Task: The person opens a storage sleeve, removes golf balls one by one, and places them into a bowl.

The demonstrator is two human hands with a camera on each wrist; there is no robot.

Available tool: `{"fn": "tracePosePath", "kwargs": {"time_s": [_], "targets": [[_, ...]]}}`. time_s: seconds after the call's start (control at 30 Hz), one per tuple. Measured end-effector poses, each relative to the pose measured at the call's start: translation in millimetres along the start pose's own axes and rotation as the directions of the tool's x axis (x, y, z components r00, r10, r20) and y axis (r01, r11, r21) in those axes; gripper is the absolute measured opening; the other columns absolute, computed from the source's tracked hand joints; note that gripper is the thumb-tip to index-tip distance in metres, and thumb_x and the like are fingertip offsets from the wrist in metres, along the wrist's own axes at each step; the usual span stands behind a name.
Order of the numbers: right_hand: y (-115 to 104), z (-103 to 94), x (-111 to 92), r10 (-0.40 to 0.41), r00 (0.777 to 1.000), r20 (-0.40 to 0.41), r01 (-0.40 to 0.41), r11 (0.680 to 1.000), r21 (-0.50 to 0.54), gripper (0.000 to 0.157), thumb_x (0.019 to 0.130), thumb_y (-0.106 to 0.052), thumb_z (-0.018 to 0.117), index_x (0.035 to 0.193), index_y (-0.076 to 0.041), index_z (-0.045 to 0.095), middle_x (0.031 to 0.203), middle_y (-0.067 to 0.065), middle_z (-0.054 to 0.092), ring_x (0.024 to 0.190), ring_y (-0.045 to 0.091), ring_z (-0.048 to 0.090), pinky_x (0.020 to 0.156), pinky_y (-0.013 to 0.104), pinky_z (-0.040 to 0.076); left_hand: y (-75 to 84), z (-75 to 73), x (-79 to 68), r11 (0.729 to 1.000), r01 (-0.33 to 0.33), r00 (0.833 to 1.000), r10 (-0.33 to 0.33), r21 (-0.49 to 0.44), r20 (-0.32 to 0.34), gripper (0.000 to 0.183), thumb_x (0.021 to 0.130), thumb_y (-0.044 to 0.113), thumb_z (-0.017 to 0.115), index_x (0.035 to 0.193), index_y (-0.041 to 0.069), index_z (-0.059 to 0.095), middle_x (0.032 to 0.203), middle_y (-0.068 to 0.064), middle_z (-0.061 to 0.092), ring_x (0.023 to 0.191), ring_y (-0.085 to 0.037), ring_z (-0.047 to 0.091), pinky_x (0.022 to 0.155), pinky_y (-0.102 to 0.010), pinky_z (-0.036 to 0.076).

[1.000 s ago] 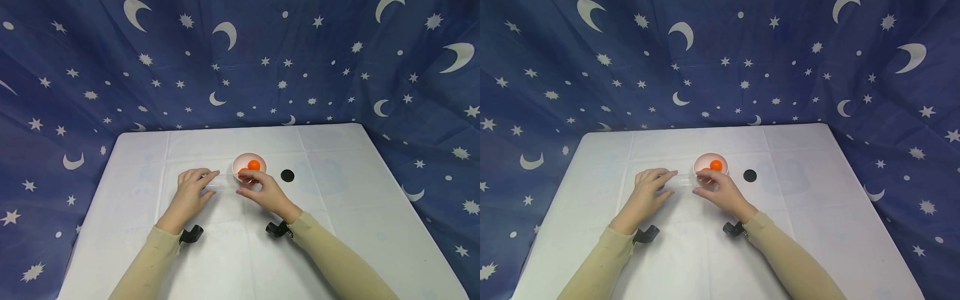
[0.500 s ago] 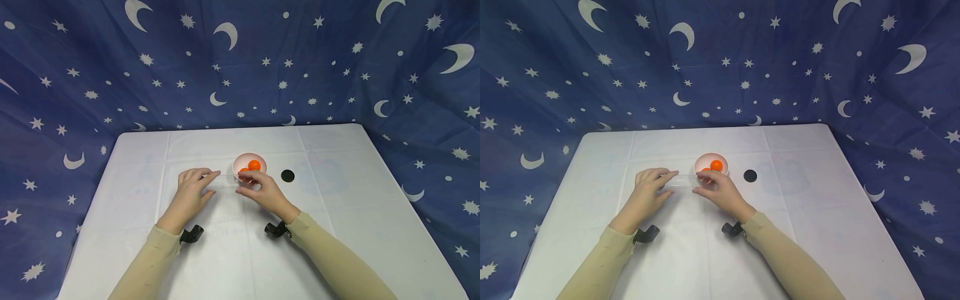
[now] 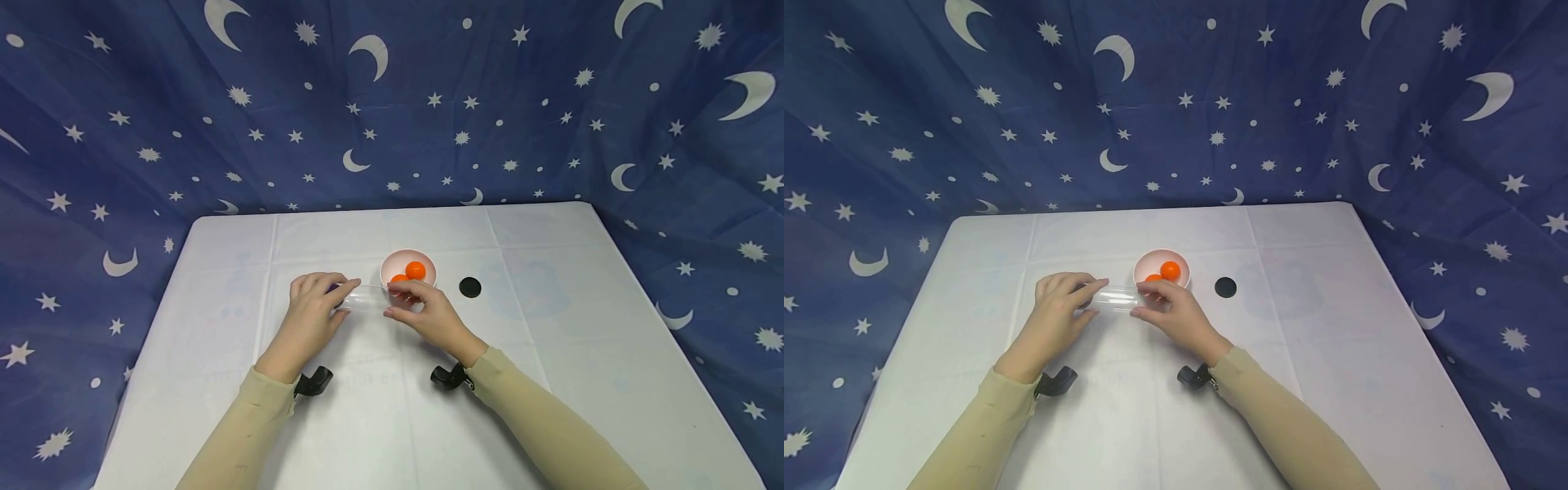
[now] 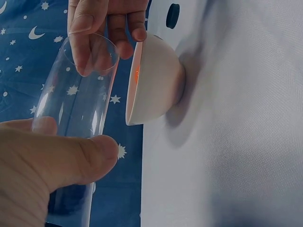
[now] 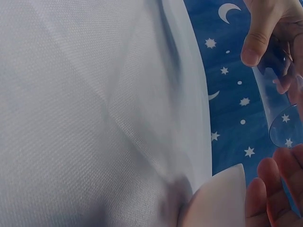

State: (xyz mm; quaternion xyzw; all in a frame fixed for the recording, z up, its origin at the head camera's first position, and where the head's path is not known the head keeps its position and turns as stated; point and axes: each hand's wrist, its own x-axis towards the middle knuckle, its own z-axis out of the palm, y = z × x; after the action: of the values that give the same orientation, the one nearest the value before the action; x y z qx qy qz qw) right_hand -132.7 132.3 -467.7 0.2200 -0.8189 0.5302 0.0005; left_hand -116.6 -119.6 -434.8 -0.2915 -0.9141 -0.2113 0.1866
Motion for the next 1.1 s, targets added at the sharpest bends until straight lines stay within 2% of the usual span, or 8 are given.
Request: {"fn": "tracePosePath", "kwargs": {"time_s": [0.17, 0.43, 0.67, 0.93, 1.1], "targets": [[0.6, -0.1, -0.3, 0.002, 1.000, 0.000, -0.002, 1.000, -0.003, 0.046, 0.080, -0.036, 0.079, 0.121, -0.020, 0.066, 0.111, -0.009, 0.066, 0.091, 0.012, 0.060, 0.083, 0.032, 0.050, -0.2, 1.1, 0.6, 1.000, -0.004, 1.000, 0.004, 0.010, -0.001, 0.054, 0.076, 0.006, 0.082, 0.126, 0.015, 0.065, 0.117, -0.005, 0.058, 0.111, -0.031, 0.049, 0.097, -0.051, 0.028], [2.0, -0.1, -0.1, 0.004, 1.000, 0.012, -0.004, 1.000, -0.002, 0.050, 0.081, -0.037, 0.078, 0.123, -0.015, 0.065, 0.113, 0.004, 0.066, 0.092, 0.017, 0.061, 0.083, 0.035, 0.050, 0.8, -1.2, 0.7, 1.000, 0.002, 1.000, -0.002, -0.008, -0.001, 0.057, 0.074, 0.006, 0.083, 0.127, 0.016, 0.064, 0.119, -0.005, 0.057, 0.112, -0.031, 0.048, 0.098, -0.051, 0.027], [0.3, -1.2, -0.8, 0.008, 1.000, 0.019, -0.008, 1.000, -0.011, 0.048, 0.080, -0.033, 0.079, 0.123, -0.020, 0.064, 0.102, -0.009, 0.065, 0.085, 0.014, 0.061, 0.081, 0.034, 0.052, 0.4, -1.2, 0.0, 1.000, -0.001, 1.000, 0.001, -0.002, -0.004, 0.058, 0.073, 0.005, 0.083, 0.127, 0.016, 0.064, 0.119, -0.005, 0.057, 0.112, -0.032, 0.048, 0.097, -0.052, 0.027], [-0.9, -1.5, -2.6, 0.000, 1.000, 0.021, 0.001, 1.000, -0.007, 0.045, 0.081, -0.028, 0.079, 0.122, -0.021, 0.064, 0.097, -0.008, 0.065, 0.081, 0.011, 0.060, 0.079, 0.038, 0.053, -1.1, -0.7, -2.9, 0.999, 0.023, 1.000, -0.023, -0.024, -0.012, 0.056, 0.074, 0.006, 0.083, 0.126, 0.016, 0.065, 0.118, -0.006, 0.058, 0.112, -0.032, 0.048, 0.097, -0.052, 0.027], [-3.5, -4.6, -1.6, -0.005, 1.000, 0.011, 0.006, 0.999, -0.040, 0.045, 0.081, -0.037, 0.077, 0.121, -0.021, 0.064, 0.094, -0.008, 0.064, 0.080, 0.012, 0.059, 0.077, 0.041, 0.053, -4.0, 0.3, -6.8, 0.998, 0.050, 0.998, -0.051, -0.049, -0.025, 0.057, 0.074, 0.005, 0.083, 0.127, 0.017, 0.064, 0.118, -0.006, 0.058, 0.112, -0.031, 0.048, 0.097, -0.052, 0.026]]}}
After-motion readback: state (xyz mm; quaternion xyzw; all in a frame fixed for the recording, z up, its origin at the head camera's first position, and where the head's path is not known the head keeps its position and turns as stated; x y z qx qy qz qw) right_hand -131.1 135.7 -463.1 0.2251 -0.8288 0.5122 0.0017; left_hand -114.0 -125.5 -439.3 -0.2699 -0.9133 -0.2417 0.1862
